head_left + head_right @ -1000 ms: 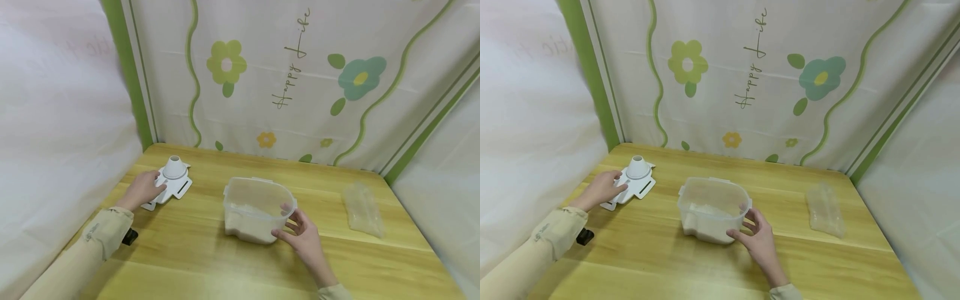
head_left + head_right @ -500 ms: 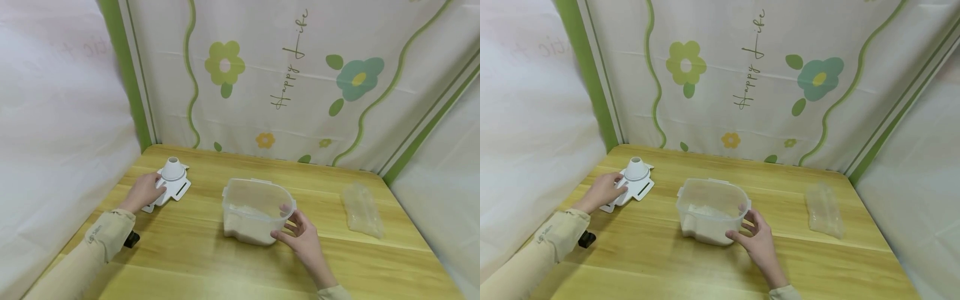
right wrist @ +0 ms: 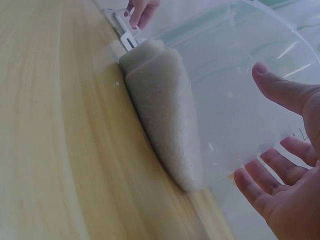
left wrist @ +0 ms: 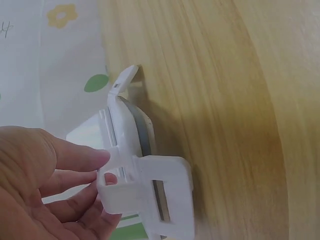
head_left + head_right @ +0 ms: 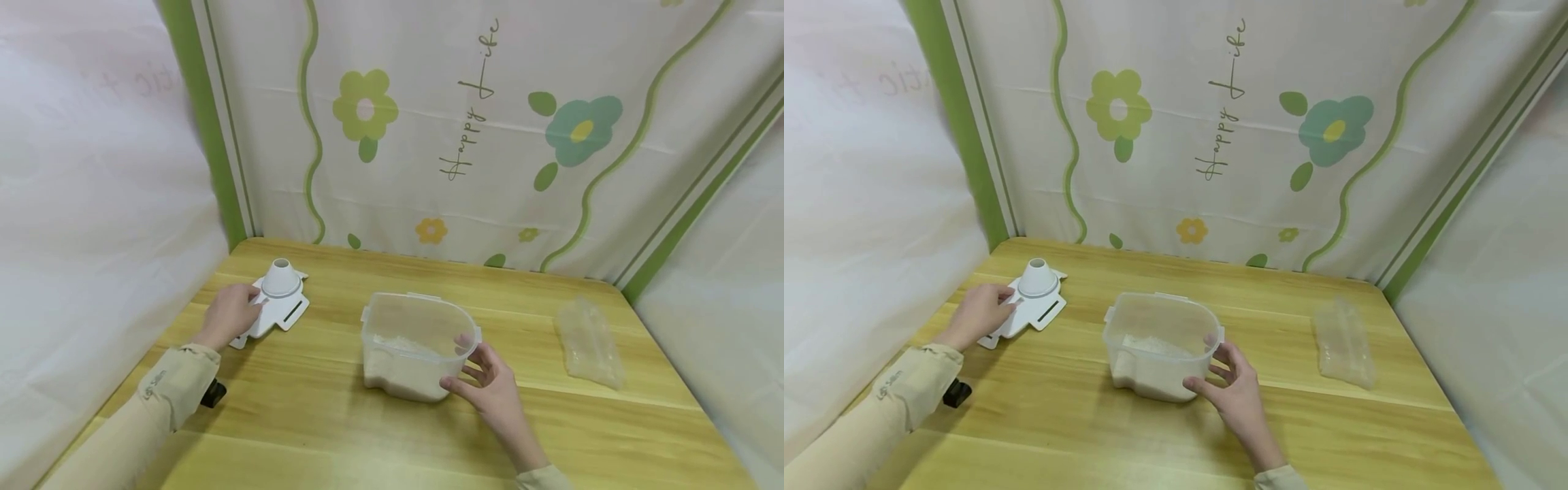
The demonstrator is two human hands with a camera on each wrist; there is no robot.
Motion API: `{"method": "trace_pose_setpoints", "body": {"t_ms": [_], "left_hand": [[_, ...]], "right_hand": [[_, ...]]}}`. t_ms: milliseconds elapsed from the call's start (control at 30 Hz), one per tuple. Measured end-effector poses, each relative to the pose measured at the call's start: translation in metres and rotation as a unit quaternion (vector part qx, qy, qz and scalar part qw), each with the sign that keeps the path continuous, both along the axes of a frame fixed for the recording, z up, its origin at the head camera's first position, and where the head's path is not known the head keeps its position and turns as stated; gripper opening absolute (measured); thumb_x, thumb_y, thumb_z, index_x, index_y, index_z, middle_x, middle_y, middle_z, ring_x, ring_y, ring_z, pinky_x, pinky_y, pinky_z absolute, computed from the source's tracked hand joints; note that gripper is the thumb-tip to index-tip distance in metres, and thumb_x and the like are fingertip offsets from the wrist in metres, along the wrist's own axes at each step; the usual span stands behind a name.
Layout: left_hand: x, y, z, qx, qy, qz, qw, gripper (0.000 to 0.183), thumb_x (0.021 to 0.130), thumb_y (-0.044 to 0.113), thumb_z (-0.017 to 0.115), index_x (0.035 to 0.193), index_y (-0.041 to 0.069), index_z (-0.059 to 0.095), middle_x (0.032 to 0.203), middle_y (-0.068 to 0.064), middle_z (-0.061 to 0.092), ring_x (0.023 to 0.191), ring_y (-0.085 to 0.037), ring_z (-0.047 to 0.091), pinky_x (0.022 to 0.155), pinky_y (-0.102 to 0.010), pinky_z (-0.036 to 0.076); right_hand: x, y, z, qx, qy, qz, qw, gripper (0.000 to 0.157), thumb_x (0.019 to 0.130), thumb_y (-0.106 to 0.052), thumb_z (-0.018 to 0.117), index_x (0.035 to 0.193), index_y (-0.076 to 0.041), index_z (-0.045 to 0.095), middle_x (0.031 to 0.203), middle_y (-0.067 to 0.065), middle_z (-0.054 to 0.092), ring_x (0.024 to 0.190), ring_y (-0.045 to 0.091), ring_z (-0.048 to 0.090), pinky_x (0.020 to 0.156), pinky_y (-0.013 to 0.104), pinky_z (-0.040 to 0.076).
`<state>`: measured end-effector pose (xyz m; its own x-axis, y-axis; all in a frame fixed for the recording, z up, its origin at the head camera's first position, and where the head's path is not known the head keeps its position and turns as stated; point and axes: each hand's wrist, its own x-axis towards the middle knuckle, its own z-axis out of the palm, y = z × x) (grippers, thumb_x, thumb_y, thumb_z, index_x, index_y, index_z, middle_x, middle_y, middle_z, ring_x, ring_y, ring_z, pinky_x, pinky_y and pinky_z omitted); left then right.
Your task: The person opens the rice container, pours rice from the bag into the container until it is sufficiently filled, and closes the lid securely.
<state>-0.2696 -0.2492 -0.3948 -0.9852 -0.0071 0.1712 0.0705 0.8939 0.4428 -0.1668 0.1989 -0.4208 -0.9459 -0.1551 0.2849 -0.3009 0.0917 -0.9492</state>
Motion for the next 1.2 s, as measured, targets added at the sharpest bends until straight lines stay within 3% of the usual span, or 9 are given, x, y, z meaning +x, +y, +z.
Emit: {"method": "trace_pose_setpoints", "body": {"t_ms": [67, 133, 200, 300, 433, 667, 800, 933, 1200], "left_hand": [[0.001, 0.000, -0.001, 0.001, 0.013, -0.001, 0.9999, 0.033, 0.080, 0.007, 0.057, 0.109, -0.009, 0.059, 0.108, -0.028, 0.055, 0.090, -0.036, 0.054, 0.066, -0.042, 0.048], [0.001, 0.000, -0.002, -0.002, 0.024, -0.001, 0.9997, 0.016, 0.079, 0.005, 0.057, 0.087, -0.007, 0.063, 0.080, -0.022, 0.059, 0.069, -0.028, 0.053, 0.054, -0.034, 0.046], [0.001, 0.000, -0.002, -0.005, 0.041, -0.005, 0.9991, 0.010, 0.078, 0.003, 0.058, 0.068, -0.001, 0.057, 0.059, -0.010, 0.046, 0.055, -0.020, 0.043, 0.045, -0.028, 0.038], [0.001, 0.000, -0.001, -0.008, 0.059, -0.012, 0.9982, 0.024, 0.077, 0.002, 0.058, 0.058, 0.005, 0.044, 0.053, 0.000, 0.026, 0.048, -0.015, 0.029, 0.041, -0.025, 0.029], [0.001, 0.001, 0.001, -0.001, 0.070, -0.021, 0.9973, 0.016, 0.076, 0.001, 0.057, 0.061, 0.003, 0.051, 0.052, -0.003, 0.036, 0.047, -0.016, 0.034, 0.041, -0.026, 0.032], [0.001, 0.002, 0.004, 0.019, 0.085, -0.033, 0.9956, 0.013, 0.078, -0.001, 0.055, 0.083, -0.007, 0.066, 0.073, -0.020, 0.061, 0.045, -0.014, 0.045, 0.038, -0.025, 0.040], [0.001, 0.002, 0.006, 0.019, 0.108, -0.036, 0.9932, 0.022, 0.077, 0.000, 0.057, 0.095, -0.011, 0.065, 0.090, -0.028, 0.061, 0.052, -0.019, 0.053, 0.044, -0.029, 0.044], [0.003, 0.002, 0.008, 0.026, 0.114, -0.033, 0.9925, 0.024, 0.077, 0.000, 0.057, 0.098, -0.012, 0.064, 0.092, -0.028, 0.061, 0.062, -0.024, 0.057, 0.050, -0.031, 0.046], [0.006, 0.004, 0.011, 0.039, 0.132, -0.038, 0.9897, 0.026, 0.079, 0.001, 0.055, 0.100, -0.012, 0.063, 0.092, -0.028, 0.061, 0.044, -0.016, 0.046, 0.042, -0.027, 0.038]], "right_hand": [[0.000, 0.000, 0.000, -0.002, 0.000, 0.002, 1.000, 0.072, 0.066, -0.008, 0.078, 0.129, -0.007, 0.043, 0.126, 0.007, 0.047, 0.113, 0.039, 0.040, 0.090, 0.039, 0.041], [0.000, -0.001, 0.000, 0.000, -0.001, 0.004, 1.000, 0.072, 0.066, -0.010, 0.078, 0.129, -0.007, 0.043, 0.126, 0.007, 0.046, 0.113, 0.038, 0.041, 0.090, 0.038, 0.042], [0.000, -0.001, -0.001, 0.002, -0.003, 0.007, 1.000, 0.073, 0.066, -0.011, 0.078, 0.129, -0.008, 0.042, 0.127, 0.008, 0.046, 0.114, 0.038, 0.041, 0.090, 0.038, 0.042], [0.000, -0.001, -0.002, 0.002, -0.007, 0.004, 1.000, 0.072, 0.066, -0.012, 0.079, 0.129, -0.010, 0.043, 0.127, 0.010, 0.046, 0.114, 0.037, 0.041, 0.089, 0.037, 0.042], [0.001, 0.000, -0.002, -0.003, -0.007, 0.003, 1.000, 0.072, 0.066, -0.011, 0.079, 0.129, -0.009, 0.043, 0.128, 0.014, 0.044, 0.114, 0.037, 0.041, 0.089, 0.037, 0.042], [0.000, 0.001, -0.002, -0.004, -0.011, 0.004, 1.000, 0.072, 0.067, -0.010, 0.078, 0.130, -0.009, 0.043, 0.128, 0.007, 0.045, 0.115, 0.035, 0.041, 0.090, 0.037, 0.041], [0.002, 0.000, 0.002, -0.006, -0.014, -0.004, 1.000, 0.071, 0.066, -0.009, 0.078, 0.128, -0.008, 0.044, 0.126, 0.007, 0.046, 0.113, 0.035, 0.042, 0.090, 0.039, 0.041], [0.008, -0.005, 0.015, -0.016, -0.028, -0.010, 0.999, 0.071, 0.065, -0.004, 0.078, 0.127, -0.004, 0.044, 0.124, 0.009, 0.047, 0.112, 0.035, 0.043, 0.089, 0.044, 0.041], [0.013, -0.009, 0.025, -0.010, -0.031, -0.018, 0.999, 0.070, 0.066, -0.004, 0.078, 0.126, -0.001, 0.044, 0.123, 0.010, 0.048, 0.112, 0.039, 0.042, 0.089, 0.045, 0.041]]}}
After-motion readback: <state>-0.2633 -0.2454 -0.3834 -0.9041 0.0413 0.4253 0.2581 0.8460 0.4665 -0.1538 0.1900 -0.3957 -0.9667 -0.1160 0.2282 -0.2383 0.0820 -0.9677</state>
